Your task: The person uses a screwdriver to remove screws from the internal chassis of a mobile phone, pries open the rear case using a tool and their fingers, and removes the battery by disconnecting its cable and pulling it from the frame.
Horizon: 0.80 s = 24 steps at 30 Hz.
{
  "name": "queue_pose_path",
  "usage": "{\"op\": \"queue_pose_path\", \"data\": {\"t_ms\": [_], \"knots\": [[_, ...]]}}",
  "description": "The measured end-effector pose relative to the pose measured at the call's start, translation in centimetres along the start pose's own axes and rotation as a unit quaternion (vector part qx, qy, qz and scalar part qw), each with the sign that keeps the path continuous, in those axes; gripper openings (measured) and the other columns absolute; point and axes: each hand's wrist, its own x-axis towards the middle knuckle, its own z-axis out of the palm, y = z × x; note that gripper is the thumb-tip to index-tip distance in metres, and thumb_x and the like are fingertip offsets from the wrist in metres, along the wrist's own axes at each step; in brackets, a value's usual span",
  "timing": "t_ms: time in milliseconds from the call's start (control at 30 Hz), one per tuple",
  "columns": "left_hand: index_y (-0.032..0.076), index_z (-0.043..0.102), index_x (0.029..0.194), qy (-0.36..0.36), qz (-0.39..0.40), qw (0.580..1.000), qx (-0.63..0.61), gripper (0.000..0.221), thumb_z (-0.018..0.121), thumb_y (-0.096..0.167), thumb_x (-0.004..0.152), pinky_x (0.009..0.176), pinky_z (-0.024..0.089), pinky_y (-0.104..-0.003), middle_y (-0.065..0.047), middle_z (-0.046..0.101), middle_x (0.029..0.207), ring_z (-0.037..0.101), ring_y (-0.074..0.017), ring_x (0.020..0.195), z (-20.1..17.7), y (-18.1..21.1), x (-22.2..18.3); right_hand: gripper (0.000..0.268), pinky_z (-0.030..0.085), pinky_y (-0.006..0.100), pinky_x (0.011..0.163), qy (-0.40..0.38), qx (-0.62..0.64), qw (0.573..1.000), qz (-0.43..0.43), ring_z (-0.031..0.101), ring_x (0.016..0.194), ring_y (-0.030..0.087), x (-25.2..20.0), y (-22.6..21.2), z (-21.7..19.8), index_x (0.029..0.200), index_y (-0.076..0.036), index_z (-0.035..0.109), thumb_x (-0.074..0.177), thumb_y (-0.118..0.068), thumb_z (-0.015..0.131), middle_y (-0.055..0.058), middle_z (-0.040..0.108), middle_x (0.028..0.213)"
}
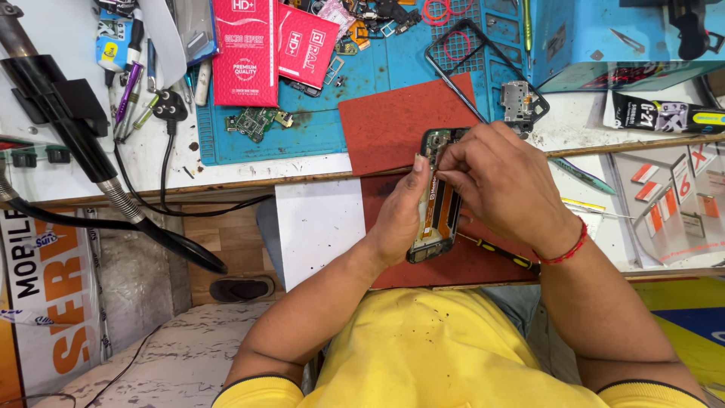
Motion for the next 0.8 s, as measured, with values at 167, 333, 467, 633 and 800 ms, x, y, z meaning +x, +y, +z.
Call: {"op": "queue_pose_path", "data": {"t_ms": [167, 333, 467, 633, 800], "knots": [[0.003, 0.056, 0.136, 0.027, -0.034, 0.999, -0.033, 0.064, 0.033, 0.058, 0.113, 0.079, 0.059, -0.032, -0.009, 0.068, 0.111, 0.070, -0.0163, 0.093, 0.1, 0.3, -0.2, 0.023, 0.048, 0.044, 0.076, -0.001, -0.068, 0.997, -0.025, 0.058, 0.089, 0.030, 0.1, -0.8, 0.0, 0.094, -0.006, 0.061, 0.083, -0.012, 0.080, 0.008, 0.060, 0.095], [0.007, 0.052, 0.143, 0.035, -0.038, 0.990, -0.134, 0.058, 0.036, 0.054, 0.113, 0.089, 0.058, -0.031, -0.006, 0.067, 0.120, 0.068, -0.0146, 0.104, 0.8, 0.9, -0.4, 0.023, 0.048, 0.043, 0.078, 0.070, -0.059, 0.991, -0.101, 0.060, 0.089, 0.030, -0.2, -0.5, 0.3, 0.089, -0.009, 0.057, 0.078, -0.005, 0.078, 0.007, 0.065, 0.100], [0.006, 0.048, 0.151, 0.023, -0.029, 0.990, -0.139, 0.064, 0.035, 0.055, 0.113, 0.096, 0.055, -0.035, -0.009, 0.065, 0.128, 0.066, -0.0182, 0.112, 0.5, 0.9, -0.6, 0.021, 0.048, 0.039, 0.073, 0.096, 0.057, 0.987, -0.112, 0.062, 0.081, 0.024, -1.8, 0.5, 1.2, 0.087, -0.010, 0.057, 0.080, 0.000, 0.074, 0.003, 0.069, 0.097], [-0.005, 0.046, 0.149, -0.051, 0.029, 0.981, -0.187, 0.076, 0.025, 0.062, 0.119, 0.108, 0.053, -0.043, -0.017, 0.064, 0.129, 0.065, -0.0262, 0.121, 0.1, 0.8, -0.8, 0.027, 0.053, 0.039, 0.079, 0.075, 0.178, 0.977, -0.086, 0.063, 0.083, 0.024, -4.0, 0.2, 1.9, 0.105, -0.005, 0.066, 0.080, 0.004, 0.065, 0.005, 0.067, 0.097], [0.002, 0.043, 0.152, -0.014, 0.104, 0.979, -0.174, 0.078, 0.020, 0.062, 0.106, 0.117, 0.051, -0.043, -0.016, 0.060, 0.139, 0.064, -0.0255, 0.129, 0.9, 1.6, -0.7, 0.040, 0.049, 0.042, 0.077, 0.060, 0.136, 0.988, -0.051, 0.059, 0.079, 0.028, -5.8, -1.2, 3.0, 0.109, -0.008, 0.075, 0.072, 0.001, 0.061, 0.008, 0.068, 0.092]]}}
